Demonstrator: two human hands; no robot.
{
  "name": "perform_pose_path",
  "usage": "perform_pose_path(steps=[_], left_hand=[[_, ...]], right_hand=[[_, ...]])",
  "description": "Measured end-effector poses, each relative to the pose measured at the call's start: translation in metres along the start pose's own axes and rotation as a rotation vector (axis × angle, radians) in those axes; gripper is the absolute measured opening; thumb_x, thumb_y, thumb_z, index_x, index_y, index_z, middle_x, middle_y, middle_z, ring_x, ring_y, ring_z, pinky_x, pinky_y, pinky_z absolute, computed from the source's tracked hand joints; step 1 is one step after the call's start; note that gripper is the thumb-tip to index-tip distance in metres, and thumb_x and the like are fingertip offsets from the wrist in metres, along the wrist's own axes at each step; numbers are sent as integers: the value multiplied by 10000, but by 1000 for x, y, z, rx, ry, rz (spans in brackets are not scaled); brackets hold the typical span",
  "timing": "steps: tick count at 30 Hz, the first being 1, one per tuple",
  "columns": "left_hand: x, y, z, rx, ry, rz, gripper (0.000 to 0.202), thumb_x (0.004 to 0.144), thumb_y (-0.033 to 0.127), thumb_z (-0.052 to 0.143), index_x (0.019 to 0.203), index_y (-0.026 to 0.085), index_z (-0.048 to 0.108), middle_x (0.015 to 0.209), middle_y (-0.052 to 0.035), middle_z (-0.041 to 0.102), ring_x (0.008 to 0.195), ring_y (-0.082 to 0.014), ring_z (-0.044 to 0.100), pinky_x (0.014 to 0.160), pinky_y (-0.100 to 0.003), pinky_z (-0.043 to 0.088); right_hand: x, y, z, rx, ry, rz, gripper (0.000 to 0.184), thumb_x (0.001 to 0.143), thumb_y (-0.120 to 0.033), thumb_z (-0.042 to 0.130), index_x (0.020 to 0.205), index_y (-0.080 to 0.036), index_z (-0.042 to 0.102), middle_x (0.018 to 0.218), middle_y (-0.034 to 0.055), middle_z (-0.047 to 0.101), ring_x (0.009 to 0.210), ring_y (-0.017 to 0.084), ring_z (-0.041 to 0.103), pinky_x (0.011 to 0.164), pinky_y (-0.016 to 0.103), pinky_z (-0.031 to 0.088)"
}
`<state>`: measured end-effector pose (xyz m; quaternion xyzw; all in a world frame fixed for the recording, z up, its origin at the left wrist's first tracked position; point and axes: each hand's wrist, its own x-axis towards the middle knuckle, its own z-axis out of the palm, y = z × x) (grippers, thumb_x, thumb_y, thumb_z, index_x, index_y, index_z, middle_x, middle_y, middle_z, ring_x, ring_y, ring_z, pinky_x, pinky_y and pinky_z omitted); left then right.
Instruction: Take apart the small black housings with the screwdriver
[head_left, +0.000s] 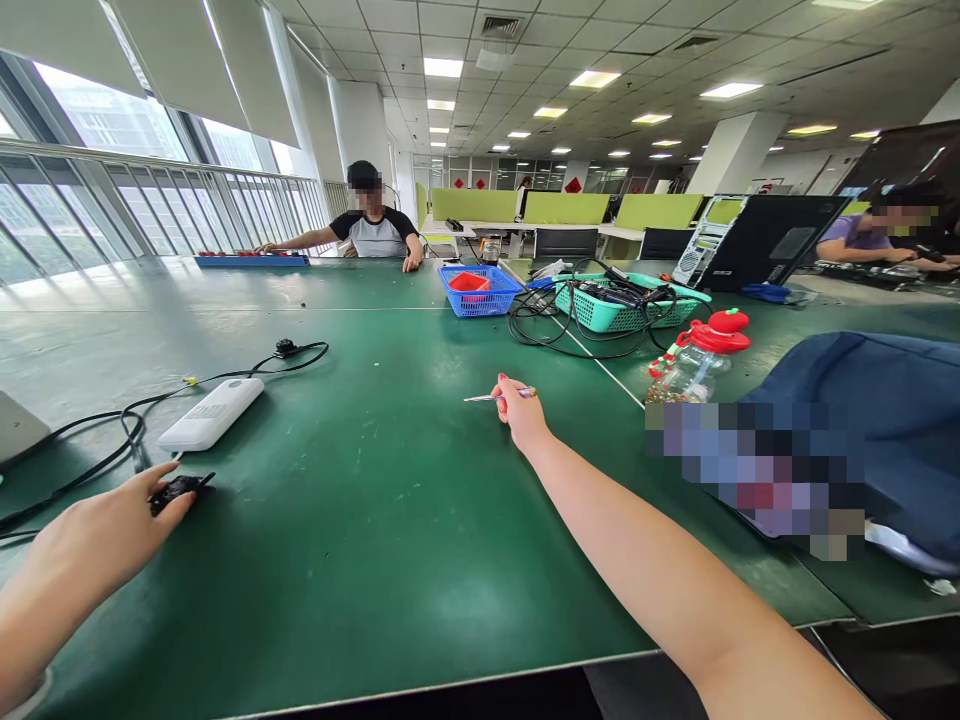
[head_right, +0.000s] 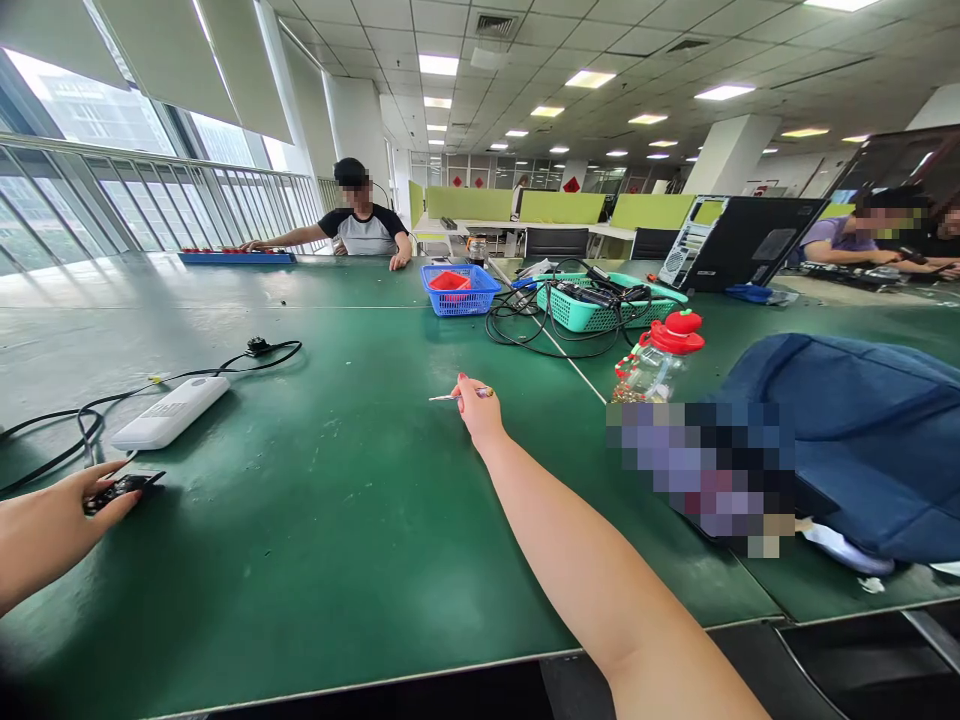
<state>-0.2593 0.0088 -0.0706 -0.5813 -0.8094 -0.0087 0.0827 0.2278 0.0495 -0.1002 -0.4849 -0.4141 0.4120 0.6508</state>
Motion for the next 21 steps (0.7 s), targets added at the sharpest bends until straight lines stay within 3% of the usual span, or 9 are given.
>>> perform_pose_path(steps=[4, 8, 10, 12, 15, 18, 21], left_hand=[[-2, 4, -15, 33, -149, 121, 651, 815, 627, 275, 1287, 254, 523, 705, -5, 711, 725, -240, 639, 626, -264, 409], [-18, 36, -41, -16, -210, 142, 548, 821, 603, 338, 1188, 299, 610, 877, -12, 746, 828, -247, 666, 669, -282, 451], [-30, 66, -55, -76, -198, 233, 470, 822, 563, 387, 1162, 341, 625, 980, 4, 739, 869, -250, 667, 710, -304, 466], [-41, 103, -66, -176, -180, 423, 458, 826, 538, 414, 1179, 328, 616, 1037, -10, 725, 914, -257, 659, 773, -331, 472], [-54, 167, -73, -253, -161, 676, 434, 840, 483, 433, 1205, 324, 603, 1099, -41, 703, 1012, -270, 632, 845, -360, 472], [-58, 225, -65, -317, -120, 831, 367, 855, 409, 449, 1163, 313, 624, 1072, -52, 703, 1006, -262, 627, 863, -363, 480], [-56, 265, -49, -387, -108, 893, 364, 849, 370, 485, 1171, 271, 624, 1062, -94, 696, 1004, -281, 623, 880, -397, 483]], right_hand=[[0, 0, 0, -2, -5, -6, 416, 780, -540, 606, 552, -196, 546, 415, -67, 363, 398, 66, 294, 393, 229, 236], [-2, 0, 1, -31, -16, -31, 427, 793, -556, 577, 558, -201, 539, 435, -62, 361, 419, 75, 303, 413, 232, 243], [-6, -1, 3, -95, -43, -72, 415, 800, -557, 572, 582, -204, 552, 465, -57, 369, 440, 81, 320, 430, 234, 253], [-13, -4, 5, -206, -104, -162, 365, 800, -534, 590, 637, -208, 594, 522, -42, 422, 482, 92, 366, 461, 237, 281], [-28, -14, 8, -417, -225, -446, 257, 815, -452, 611, 722, -215, 652, 674, 2, 553, 606, 122, 474, 561, 255, 354], [-46, -26, 9, -594, -324, -703, 320, 883, -405, 526, 642, -211, 611, 587, -1, 498, 562, 125, 438, 570, 275, 338], [-60, -35, 10, -714, -275, -885, 429, 909, -431, 455, 548, -209, 520, 511, -7, 437, 529, 129, 369, 595, 305, 319]])
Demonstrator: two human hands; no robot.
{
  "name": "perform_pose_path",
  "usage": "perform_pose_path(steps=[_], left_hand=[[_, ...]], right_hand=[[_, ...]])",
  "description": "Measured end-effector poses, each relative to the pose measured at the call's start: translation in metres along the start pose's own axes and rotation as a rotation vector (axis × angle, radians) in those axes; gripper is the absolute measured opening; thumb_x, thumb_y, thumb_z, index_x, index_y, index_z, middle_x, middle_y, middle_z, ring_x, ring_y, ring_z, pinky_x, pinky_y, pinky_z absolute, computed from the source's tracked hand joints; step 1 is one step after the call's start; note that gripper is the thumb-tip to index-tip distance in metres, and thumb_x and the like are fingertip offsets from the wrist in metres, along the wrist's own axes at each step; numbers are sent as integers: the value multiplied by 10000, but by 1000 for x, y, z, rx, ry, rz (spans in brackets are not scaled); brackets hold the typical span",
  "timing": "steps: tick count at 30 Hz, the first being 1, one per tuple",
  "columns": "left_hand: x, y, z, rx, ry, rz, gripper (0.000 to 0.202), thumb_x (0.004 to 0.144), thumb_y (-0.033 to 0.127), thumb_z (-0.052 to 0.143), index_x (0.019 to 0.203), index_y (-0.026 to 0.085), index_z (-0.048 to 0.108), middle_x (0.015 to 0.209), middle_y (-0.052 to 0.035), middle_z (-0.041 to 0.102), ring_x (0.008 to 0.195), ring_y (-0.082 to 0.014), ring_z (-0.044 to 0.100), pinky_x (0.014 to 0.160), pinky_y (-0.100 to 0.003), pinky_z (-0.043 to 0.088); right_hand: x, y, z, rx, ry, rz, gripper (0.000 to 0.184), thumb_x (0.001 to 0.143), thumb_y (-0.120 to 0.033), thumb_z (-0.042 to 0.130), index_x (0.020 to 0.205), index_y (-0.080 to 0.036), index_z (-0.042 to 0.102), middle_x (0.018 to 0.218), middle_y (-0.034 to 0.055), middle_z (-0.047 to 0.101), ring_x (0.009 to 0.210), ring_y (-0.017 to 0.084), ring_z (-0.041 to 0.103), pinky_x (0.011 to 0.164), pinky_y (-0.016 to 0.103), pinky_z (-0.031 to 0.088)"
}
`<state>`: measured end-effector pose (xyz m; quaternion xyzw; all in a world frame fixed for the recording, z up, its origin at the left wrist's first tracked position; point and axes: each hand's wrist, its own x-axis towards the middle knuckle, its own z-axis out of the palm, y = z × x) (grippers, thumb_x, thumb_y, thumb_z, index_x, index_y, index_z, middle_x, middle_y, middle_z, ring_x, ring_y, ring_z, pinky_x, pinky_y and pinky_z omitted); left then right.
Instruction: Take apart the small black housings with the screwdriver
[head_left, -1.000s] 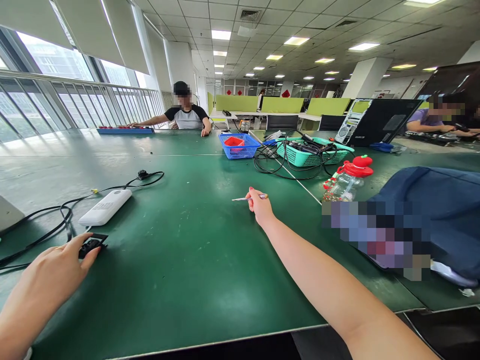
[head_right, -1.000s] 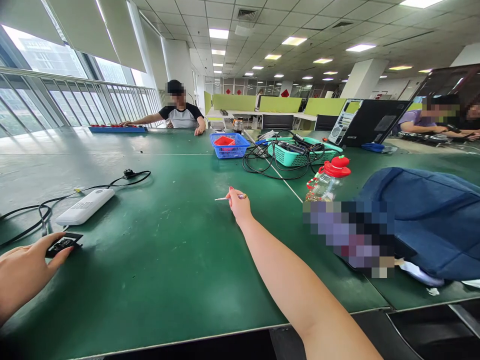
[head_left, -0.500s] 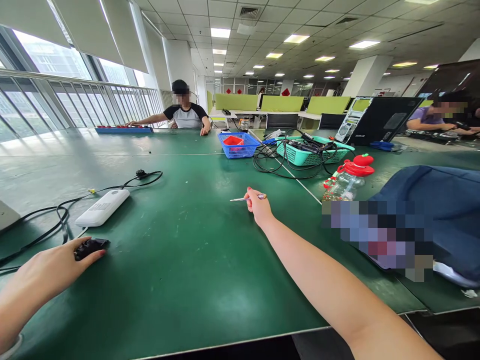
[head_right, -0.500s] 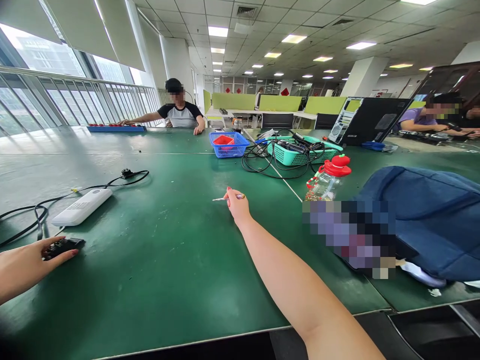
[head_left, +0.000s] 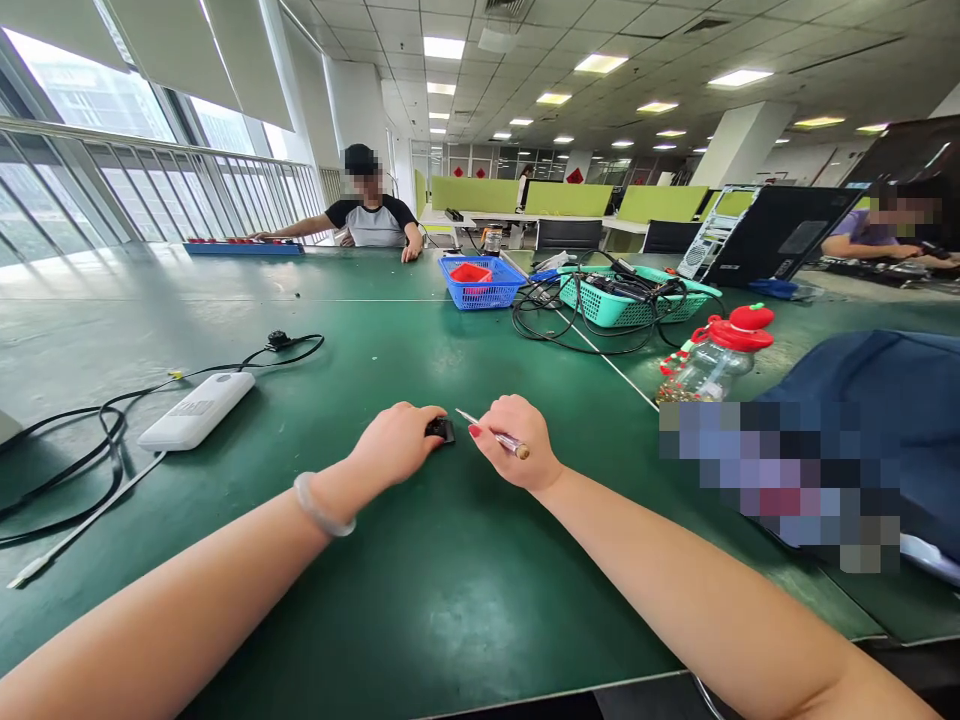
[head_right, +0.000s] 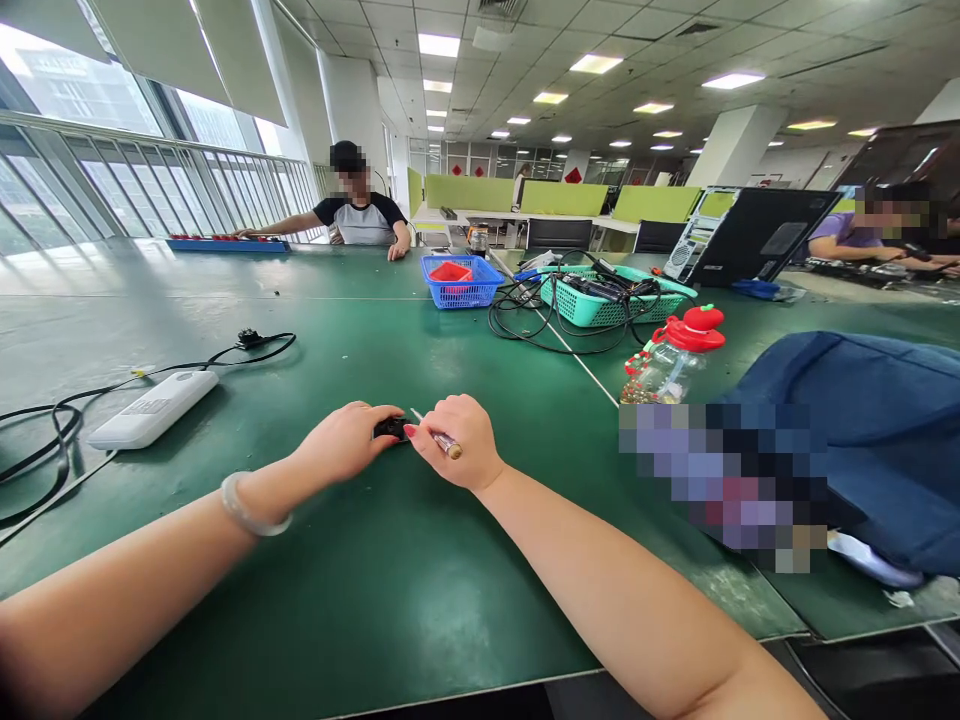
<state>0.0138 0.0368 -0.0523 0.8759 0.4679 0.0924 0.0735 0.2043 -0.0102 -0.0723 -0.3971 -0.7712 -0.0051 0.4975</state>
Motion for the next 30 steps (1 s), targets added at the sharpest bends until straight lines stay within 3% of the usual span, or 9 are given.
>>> perform_pose_path(steps=[6, 11, 19, 24, 27, 30], left_hand=[[14, -9, 25, -239, 34, 100, 379, 853, 410, 494, 1186, 271, 611, 1122, -67, 682, 1096, -264, 572, 966, -416, 467], [11, -21, 25, -287, 20, 96, 409, 822, 410, 546, 1209, 290, 599, 1180, -36, 668, 1119, -260, 557, 996, -423, 457], [15, -22, 27, -312, 12, 108, 391, 821, 377, 542, 1198, 293, 602, 1162, -29, 674, 1126, -249, 550, 1005, -423, 451], [18, -22, 29, -309, 13, 77, 469, 812, 368, 560, 1271, 272, 543, 1175, -46, 666, 1125, -255, 558, 1010, -429, 444], [19, -22, 29, -312, 26, 72, 423, 801, 339, 561, 1216, 257, 574, 1150, -44, 674, 1100, -249, 571, 987, -415, 460], [19, -23, 29, -306, 18, 83, 363, 795, 342, 563, 1145, 257, 611, 1116, -38, 682, 1058, -245, 589, 953, -404, 476]], right_hand=[[-1, -5, 4, -17, -103, -74, 507, 951, -422, 364, 497, -205, 431, 468, -19, 424, 505, 118, 351, 635, 312, 328], [-2, -5, 9, -50, -182, -100, 454, 947, -352, 391, 524, -203, 458, 485, -28, 432, 519, 117, 360, 662, 307, 324], [-1, -10, 5, -150, -205, -198, 414, 945, -327, 419, 567, -201, 529, 521, -27, 433, 552, 122, 345, 696, 308, 331], [-1, -11, 9, -260, -296, -352, 382, 917, -355, 488, 572, -209, 565, 544, -17, 474, 596, 135, 395, 746, 321, 339], [-3, -12, 12, -300, -346, -420, 360, 885, -365, 541, 560, -210, 561, 545, -16, 483, 591, 134, 393, 762, 328, 340], [-3, -12, 11, -286, -317, -398, 347, 891, -324, 536, 564, -209, 555, 543, -19, 483, 584, 129, 397, 759, 322, 340]])
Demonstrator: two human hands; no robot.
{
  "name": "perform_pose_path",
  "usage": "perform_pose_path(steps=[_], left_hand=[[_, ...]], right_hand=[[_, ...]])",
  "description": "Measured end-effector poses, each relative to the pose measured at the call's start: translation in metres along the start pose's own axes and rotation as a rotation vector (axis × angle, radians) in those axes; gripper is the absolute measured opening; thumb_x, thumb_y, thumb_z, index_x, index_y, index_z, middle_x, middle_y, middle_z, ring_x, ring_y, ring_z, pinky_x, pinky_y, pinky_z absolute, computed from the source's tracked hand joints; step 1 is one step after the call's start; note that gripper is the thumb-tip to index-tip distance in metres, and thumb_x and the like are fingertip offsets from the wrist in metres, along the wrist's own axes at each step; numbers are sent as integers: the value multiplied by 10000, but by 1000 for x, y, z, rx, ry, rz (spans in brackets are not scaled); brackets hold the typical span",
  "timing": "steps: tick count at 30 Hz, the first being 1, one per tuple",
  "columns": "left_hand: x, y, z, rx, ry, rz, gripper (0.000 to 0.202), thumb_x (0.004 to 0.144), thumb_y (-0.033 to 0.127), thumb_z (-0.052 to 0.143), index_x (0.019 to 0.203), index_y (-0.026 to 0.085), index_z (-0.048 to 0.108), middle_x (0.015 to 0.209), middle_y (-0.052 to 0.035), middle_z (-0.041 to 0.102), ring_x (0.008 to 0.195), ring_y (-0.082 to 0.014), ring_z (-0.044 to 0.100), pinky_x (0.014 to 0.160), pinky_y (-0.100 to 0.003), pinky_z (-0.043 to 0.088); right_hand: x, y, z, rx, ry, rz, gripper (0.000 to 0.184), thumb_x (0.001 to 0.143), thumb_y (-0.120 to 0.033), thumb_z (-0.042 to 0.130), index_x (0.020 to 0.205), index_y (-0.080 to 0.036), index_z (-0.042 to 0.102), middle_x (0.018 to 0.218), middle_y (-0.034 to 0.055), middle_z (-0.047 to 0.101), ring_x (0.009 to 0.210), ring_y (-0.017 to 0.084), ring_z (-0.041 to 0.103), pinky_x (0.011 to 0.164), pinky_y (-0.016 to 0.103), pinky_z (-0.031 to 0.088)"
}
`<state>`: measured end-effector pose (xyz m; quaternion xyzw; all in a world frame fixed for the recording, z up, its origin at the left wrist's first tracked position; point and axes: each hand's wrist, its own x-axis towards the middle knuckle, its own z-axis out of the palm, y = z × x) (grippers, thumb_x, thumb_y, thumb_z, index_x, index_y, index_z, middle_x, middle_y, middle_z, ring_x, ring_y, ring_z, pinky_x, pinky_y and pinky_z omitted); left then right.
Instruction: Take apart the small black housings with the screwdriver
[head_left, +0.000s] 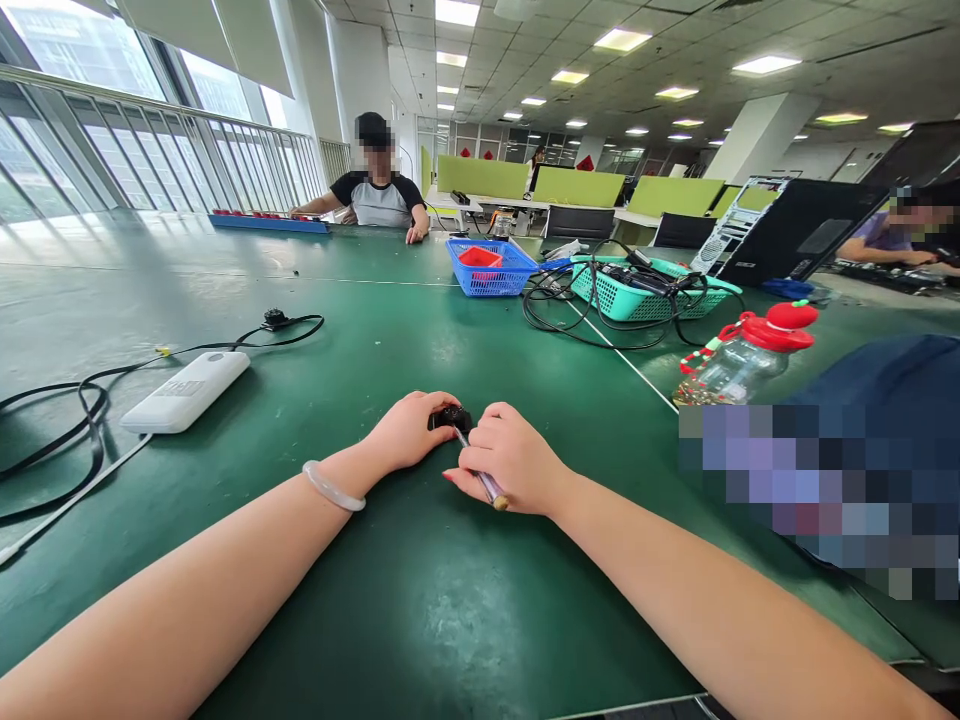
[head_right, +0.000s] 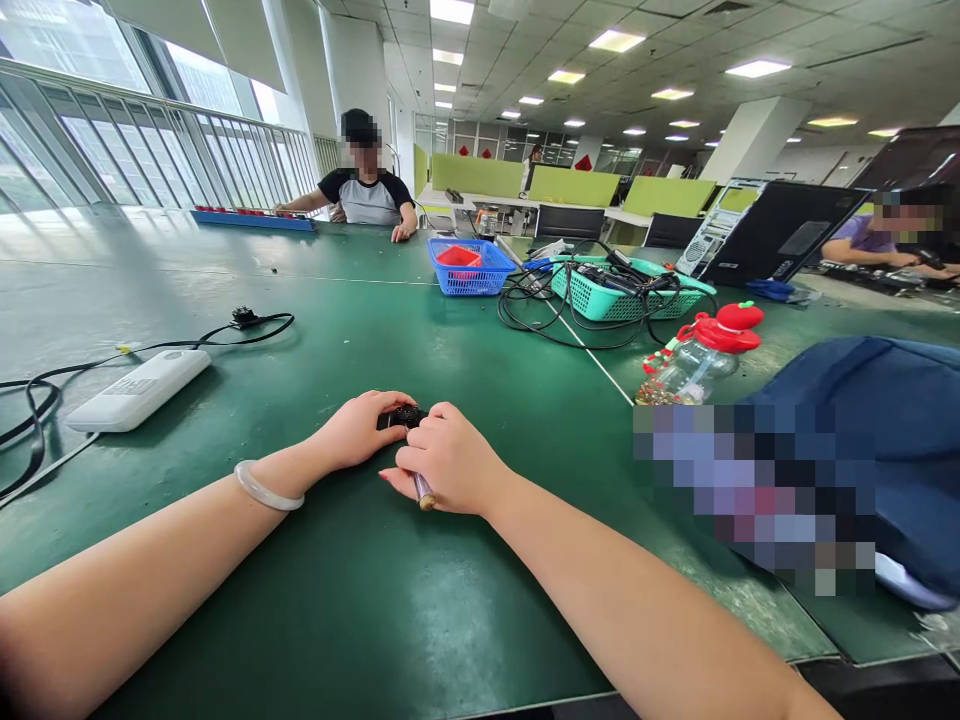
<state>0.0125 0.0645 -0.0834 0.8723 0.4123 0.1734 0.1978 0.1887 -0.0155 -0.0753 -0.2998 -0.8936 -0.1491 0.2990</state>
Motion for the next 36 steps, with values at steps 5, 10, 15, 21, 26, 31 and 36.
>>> perform_pose_path(steps=[5, 10, 15, 21, 26, 31, 36], left_hand=[[0, 0, -2, -2, -4, 7, 367, 802, 384, 574, 1147, 266, 610, 1114, -32, 685, 1065, -250, 585, 950, -407, 475], [-1, 2, -1, -12, 3, -17, 508, 806, 418, 590, 1288, 274, 511, 1147, -42, 684, 1098, -260, 585, 951, -410, 470], [-2, 2, 1, -8, -3, -10, 598, 805, 395, 594, 1357, 246, 418, 1161, -42, 694, 1169, -268, 550, 1014, -430, 429], [-4, 6, -1, 25, -18, 38, 420, 804, 377, 583, 1203, 249, 577, 1145, -48, 675, 1097, -253, 563, 967, -410, 465], [-5, 10, -2, 8, -18, 33, 348, 796, 387, 581, 1122, 268, 614, 1076, -36, 682, 1045, -246, 578, 928, -413, 486], [-4, 8, -1, 17, -15, 26, 339, 789, 399, 584, 1100, 269, 614, 1052, -35, 683, 1032, -250, 586, 913, -416, 491], [-3, 6, 0, 12, -6, 45, 344, 782, 420, 596, 1086, 260, 617, 1055, -30, 689, 1017, -245, 591, 896, -405, 497]], right_hand=[[-3, 8, -3, 124, 120, 197, 400, 942, -282, 434, 557, -208, 511, 519, -25, 454, 553, 119, 394, 722, 311, 348], [-7, 15, -3, 152, 259, 281, 369, 928, -297, 447, 581, -211, 538, 547, -6, 513, 565, 128, 446, 728, 329, 370], [-8, 16, -3, 280, 382, 486, 401, 922, -370, 470, 560, -214, 549, 520, -6, 522, 556, 133, 460, 739, 342, 392], [-2, 13, 6, 719, 345, 1007, 470, 830, -570, 555, 532, -207, 544, 445, -30, 408, 473, 115, 396, 508, 276, 324], [-1, 15, 8, 756, 482, 1078, 525, 842, -592, 516, 495, -197, 518, 450, -35, 386, 451, 97, 358, 482, 265, 291], [-5, 21, 8, 683, 475, 1101, 515, 872, -557, 482, 501, -201, 505, 470, -33, 387, 465, 105, 373, 499, 267, 294], [-4, 17, 5, 558, 289, 902, 486, 925, -466, 424, 515, -207, 470, 466, -35, 385, 500, 118, 417, 548, 265, 322]])
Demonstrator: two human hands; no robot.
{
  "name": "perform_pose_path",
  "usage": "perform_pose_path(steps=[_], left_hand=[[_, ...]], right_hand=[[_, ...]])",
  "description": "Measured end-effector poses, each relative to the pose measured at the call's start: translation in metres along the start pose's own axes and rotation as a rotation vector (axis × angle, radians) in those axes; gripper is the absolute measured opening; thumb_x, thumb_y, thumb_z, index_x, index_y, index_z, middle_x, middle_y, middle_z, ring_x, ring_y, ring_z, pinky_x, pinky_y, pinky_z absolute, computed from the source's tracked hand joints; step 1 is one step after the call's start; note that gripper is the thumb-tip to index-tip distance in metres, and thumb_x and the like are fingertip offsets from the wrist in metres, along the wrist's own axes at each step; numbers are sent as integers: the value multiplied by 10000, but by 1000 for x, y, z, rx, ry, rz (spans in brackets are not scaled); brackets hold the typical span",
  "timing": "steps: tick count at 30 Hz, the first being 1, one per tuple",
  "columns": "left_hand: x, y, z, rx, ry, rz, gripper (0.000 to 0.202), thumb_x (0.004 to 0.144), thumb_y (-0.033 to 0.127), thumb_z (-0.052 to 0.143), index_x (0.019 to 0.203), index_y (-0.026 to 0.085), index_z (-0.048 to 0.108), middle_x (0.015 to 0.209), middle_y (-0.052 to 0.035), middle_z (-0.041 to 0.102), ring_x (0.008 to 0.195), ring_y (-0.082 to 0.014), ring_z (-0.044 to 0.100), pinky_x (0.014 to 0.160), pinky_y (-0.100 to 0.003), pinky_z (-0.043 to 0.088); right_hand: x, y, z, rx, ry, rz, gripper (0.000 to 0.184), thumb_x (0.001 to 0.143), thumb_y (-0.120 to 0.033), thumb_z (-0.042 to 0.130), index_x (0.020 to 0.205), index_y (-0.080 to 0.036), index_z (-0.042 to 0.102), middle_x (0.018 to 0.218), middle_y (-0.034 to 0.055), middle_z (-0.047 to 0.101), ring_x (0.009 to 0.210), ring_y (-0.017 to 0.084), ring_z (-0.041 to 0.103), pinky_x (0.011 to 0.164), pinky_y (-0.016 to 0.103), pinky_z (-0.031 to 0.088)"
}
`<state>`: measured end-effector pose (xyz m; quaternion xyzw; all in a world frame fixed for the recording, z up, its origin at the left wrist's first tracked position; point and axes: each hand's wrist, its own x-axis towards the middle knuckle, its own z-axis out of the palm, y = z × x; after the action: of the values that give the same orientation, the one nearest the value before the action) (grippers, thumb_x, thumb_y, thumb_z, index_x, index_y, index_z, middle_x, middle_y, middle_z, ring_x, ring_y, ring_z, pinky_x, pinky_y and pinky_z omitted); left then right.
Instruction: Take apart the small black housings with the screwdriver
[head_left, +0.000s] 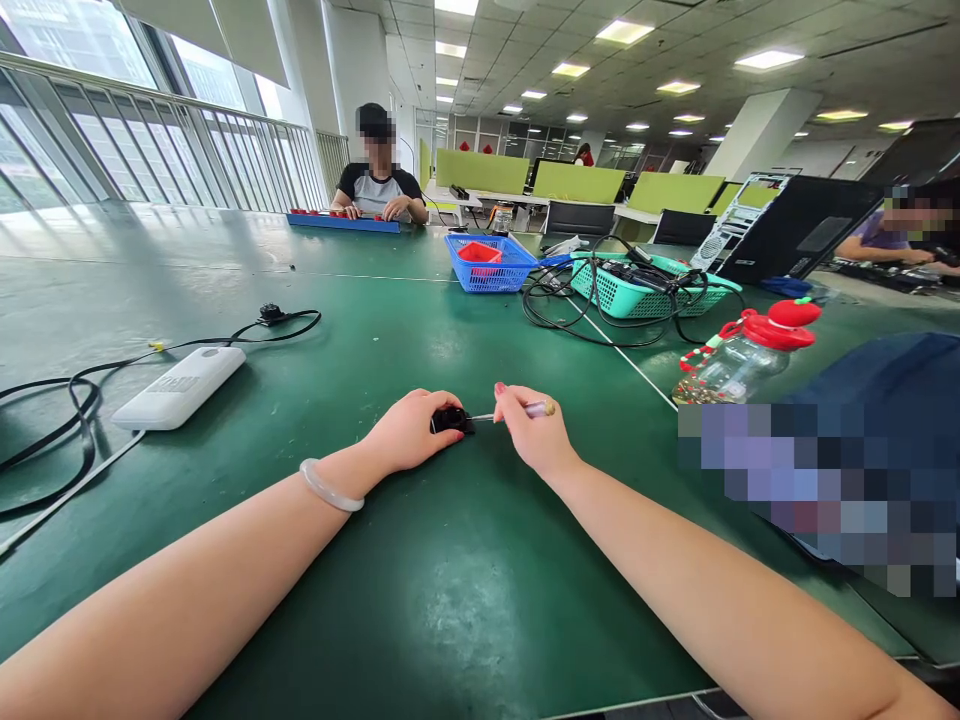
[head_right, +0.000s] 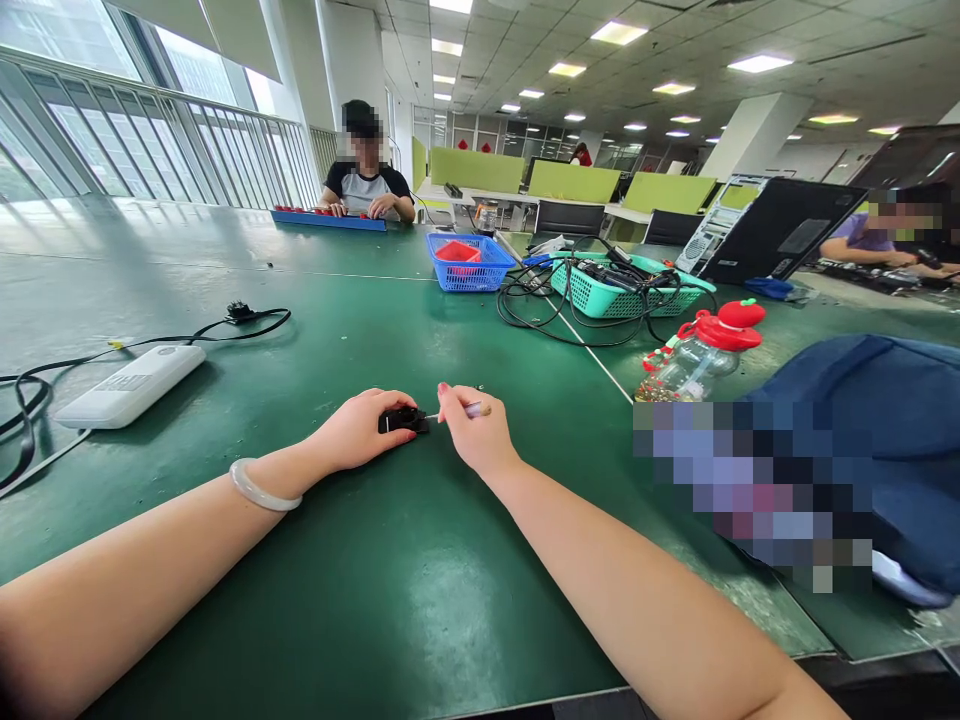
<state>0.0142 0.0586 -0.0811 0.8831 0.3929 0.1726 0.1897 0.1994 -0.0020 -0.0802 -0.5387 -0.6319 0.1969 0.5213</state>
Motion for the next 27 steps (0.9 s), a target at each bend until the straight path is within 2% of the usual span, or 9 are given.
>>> perform_pose_path(steps=[5, 8, 11, 13, 19, 23, 27], left_hand=[[1, 0, 0, -4, 8, 9, 332, 782, 393, 576, 1078, 251, 624, 1072, -27, 696, 1022, -244, 587, 908, -406, 492], [0, 0, 1, 0, 8, 2, 343, 778, 373, 570, 1094, 251, 623, 1093, -31, 691, 1049, -252, 576, 915, -408, 491], [-1, 0, 1, 7, 20, -1, 357, 790, 406, 573, 1113, 260, 614, 1102, -29, 686, 1059, -253, 572, 927, -413, 487], [-1, 0, 1, 5, 12, -10, 365, 789, 415, 588, 1124, 269, 609, 1108, -22, 684, 1069, -251, 566, 933, -411, 484], [2, -1, -1, -7, -24, -27, 381, 803, 431, 581, 1146, 268, 606, 1122, -25, 681, 1077, -246, 561, 937, -405, 478], [3, -1, -2, -18, -35, -37, 396, 788, 441, 606, 1148, 277, 606, 1113, -24, 682, 1085, -250, 555, 938, -404, 475], [2, 0, -2, -31, -48, -45, 387, 783, 408, 623, 1150, 288, 604, 1108, -23, 677, 1093, -247, 550, 947, -399, 469]], right_hand=[[-8, -14, 4, -410, -246, -479, 399, 922, -283, 426, 533, -197, 404, 499, -33, 434, 514, 108, 389, 667, 294, 324], [-9, -15, 5, -472, -233, -583, 368, 911, -260, 441, 550, -196, 421, 518, -25, 477, 528, 111, 413, 692, 300, 328], [-8, -13, 0, -342, -114, -529, 415, 930, -253, 411, 519, -199, 391, 469, -36, 453, 486, 102, 387, 684, 297, 349], [-8, -11, -4, -258, -81, -486, 439, 940, -258, 399, 505, -202, 391, 446, -39, 447, 473, 100, 381, 692, 298, 367], [-8, -9, -5, -232, -254, -452, 447, 943, -320, 414, 512, -208, 450, 500, -12, 519, 562, 126, 455, 698, 299, 391], [-7, -9, -5, -192, -279, -352, 446, 934, -357, 435, 518, -203, 487, 522, -9, 518, 582, 125, 470, 677, 284, 391], [-4, -7, -7, -32, -272, -183, 448, 928, -409, 441, 546, -196, 535, 526, -22, 481, 535, 109, 450, 574, 260, 363]])
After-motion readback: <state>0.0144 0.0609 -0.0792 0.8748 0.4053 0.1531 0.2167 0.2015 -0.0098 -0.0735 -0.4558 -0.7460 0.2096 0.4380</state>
